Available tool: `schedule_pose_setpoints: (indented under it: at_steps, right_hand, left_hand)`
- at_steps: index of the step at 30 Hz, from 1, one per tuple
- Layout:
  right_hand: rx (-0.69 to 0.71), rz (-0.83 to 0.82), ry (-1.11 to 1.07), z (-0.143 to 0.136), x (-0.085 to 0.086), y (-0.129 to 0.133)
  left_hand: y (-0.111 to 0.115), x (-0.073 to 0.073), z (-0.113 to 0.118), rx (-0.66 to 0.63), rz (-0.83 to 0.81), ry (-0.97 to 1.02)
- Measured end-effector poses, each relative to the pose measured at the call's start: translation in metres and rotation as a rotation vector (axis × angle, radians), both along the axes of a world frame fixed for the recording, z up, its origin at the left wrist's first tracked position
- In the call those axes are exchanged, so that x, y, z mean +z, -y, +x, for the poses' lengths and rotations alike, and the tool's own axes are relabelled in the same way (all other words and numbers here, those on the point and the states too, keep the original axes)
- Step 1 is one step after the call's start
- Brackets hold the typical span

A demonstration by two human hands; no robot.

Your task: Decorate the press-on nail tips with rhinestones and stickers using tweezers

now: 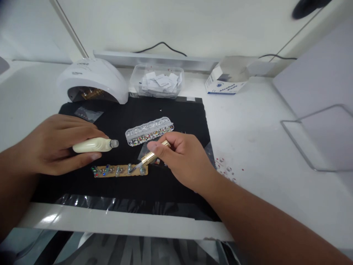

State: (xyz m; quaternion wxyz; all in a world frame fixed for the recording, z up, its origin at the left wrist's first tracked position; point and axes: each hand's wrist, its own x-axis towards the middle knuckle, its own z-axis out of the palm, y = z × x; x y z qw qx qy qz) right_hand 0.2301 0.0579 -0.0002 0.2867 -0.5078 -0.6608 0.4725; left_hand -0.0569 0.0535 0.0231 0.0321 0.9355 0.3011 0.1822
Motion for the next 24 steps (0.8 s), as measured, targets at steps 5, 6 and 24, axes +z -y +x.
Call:
schedule_pose_setpoints:
  at_steps: [5, 6, 24]
  right_hand:
    - [-0.043, -0.034, -0.264, 0.002, -0.006, -0.002]
    - [-0.049, -0.038, -0.296, 0.002, -0.007, -0.002]
    - [-0.065, 0.093, -0.546, -0.001, 0.006, -0.002]
  left_hand:
    - [0.001, 0.000, -0.002, -0.015, -0.034, -0.006]
    - [0.002, 0.000, -0.002, -0.011, -0.043, -0.003]
    - [0.007, 0.019, -0.006, 0.056, 0.003, 0.059]
